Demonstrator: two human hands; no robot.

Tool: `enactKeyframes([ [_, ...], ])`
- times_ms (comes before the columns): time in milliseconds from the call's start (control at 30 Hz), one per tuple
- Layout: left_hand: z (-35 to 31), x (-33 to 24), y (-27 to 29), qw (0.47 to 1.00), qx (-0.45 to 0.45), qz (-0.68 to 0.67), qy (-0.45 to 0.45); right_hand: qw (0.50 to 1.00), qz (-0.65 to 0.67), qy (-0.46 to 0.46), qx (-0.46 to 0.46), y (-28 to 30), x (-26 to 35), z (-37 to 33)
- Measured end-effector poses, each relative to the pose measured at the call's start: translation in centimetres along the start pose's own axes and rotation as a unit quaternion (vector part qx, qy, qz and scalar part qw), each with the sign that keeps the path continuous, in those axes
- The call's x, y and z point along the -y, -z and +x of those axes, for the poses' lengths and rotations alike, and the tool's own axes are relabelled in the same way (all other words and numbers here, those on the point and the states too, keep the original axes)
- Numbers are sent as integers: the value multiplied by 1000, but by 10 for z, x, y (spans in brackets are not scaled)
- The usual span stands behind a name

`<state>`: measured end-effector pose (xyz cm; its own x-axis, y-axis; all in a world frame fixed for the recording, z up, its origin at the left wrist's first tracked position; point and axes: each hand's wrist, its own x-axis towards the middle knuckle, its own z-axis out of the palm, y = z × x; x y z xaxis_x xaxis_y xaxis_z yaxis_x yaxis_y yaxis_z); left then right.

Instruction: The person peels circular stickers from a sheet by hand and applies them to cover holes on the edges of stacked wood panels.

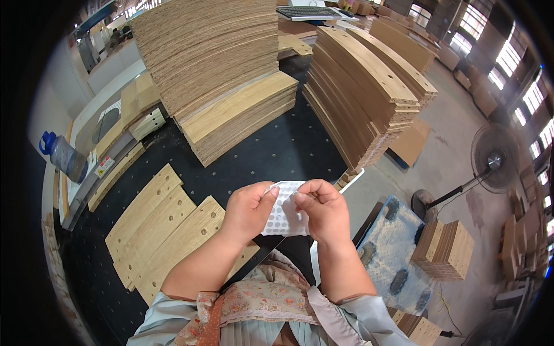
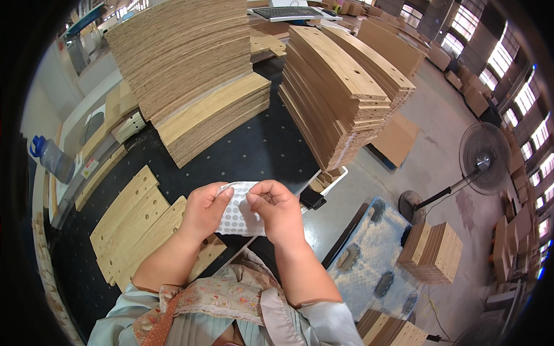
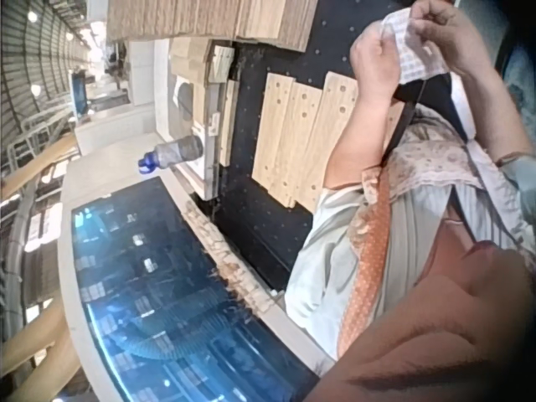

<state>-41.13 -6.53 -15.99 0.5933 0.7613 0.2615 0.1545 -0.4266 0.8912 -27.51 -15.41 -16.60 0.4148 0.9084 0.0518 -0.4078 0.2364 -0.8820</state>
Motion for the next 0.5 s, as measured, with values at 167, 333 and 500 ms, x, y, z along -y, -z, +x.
enactKeyframes([
  [167,6,-4,7,998,13,41,-52,970,234,-56,29,15,2,8],
  [333,13,-11,7,989,25,88,-112,955,289,-61,39,23,5,7],
  [500,32,-26,9,945,106,211,-225,949,311,-23,43,42,5,8],
])
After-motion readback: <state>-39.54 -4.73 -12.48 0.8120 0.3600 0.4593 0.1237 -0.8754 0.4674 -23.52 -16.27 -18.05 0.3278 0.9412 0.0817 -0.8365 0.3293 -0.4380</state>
